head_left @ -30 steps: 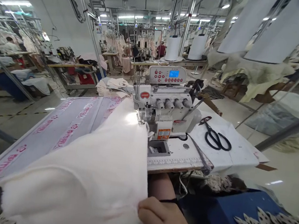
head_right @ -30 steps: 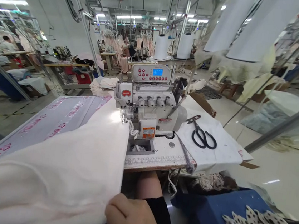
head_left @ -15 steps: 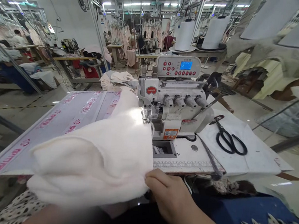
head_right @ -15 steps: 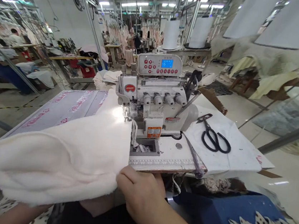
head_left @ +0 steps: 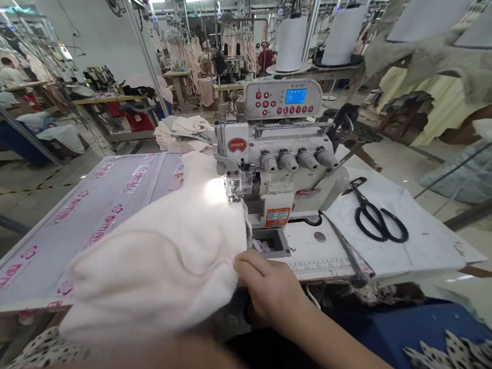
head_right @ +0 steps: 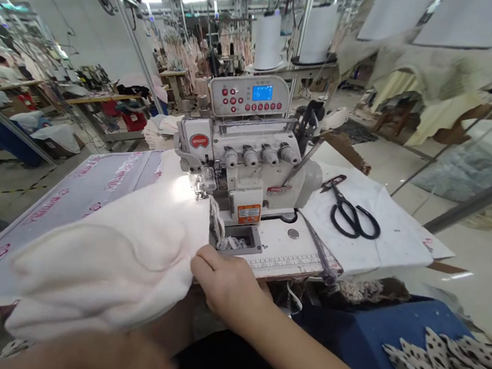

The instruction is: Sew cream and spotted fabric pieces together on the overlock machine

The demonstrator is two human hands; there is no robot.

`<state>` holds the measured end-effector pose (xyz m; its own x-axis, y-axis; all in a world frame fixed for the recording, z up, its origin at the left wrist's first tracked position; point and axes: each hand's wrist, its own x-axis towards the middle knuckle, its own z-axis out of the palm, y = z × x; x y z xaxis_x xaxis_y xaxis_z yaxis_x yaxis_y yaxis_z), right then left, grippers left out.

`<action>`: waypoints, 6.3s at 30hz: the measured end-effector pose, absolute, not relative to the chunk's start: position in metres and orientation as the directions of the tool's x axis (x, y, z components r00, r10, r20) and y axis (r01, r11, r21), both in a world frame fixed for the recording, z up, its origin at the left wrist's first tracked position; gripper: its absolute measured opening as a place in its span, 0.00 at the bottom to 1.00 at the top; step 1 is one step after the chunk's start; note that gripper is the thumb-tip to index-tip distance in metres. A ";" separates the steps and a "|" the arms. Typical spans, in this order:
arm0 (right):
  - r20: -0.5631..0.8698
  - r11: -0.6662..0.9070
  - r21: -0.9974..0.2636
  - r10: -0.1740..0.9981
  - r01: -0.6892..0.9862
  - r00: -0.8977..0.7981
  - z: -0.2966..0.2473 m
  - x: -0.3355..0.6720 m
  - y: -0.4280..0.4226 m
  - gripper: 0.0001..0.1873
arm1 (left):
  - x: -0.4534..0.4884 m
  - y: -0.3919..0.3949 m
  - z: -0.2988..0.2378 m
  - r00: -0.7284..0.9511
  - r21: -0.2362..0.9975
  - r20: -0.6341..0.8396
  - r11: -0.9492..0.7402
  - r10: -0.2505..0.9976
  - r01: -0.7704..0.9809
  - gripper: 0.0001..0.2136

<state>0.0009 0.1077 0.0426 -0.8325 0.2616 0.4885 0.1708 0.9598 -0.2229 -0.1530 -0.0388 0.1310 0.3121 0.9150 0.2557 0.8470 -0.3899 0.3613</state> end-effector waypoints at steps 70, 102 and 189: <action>-0.014 -0.335 -0.924 0.506 -0.182 -0.862 0.017 -0.059 0.039 0.14 | -0.194 0.009 0.152 0.139 0.044 0.196 -0.150 0.971 0.988 0.10; 0.218 0.440 -0.890 0.640 0.119 -0.737 -0.037 0.015 0.024 0.10 | -0.321 0.006 0.120 0.140 -0.295 0.639 0.073 0.757 0.953 0.12; 0.304 0.416 -0.908 0.730 0.044 -0.613 0.039 -0.030 0.127 0.08 | -0.179 0.074 0.109 0.451 -0.165 0.393 -0.421 0.801 0.892 0.09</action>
<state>-0.0295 0.1267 0.0386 -0.6126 0.7296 0.3040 0.0444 0.4157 -0.9084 -0.1794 0.0737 0.1092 0.4511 0.8012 0.3931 0.8919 -0.4210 -0.1654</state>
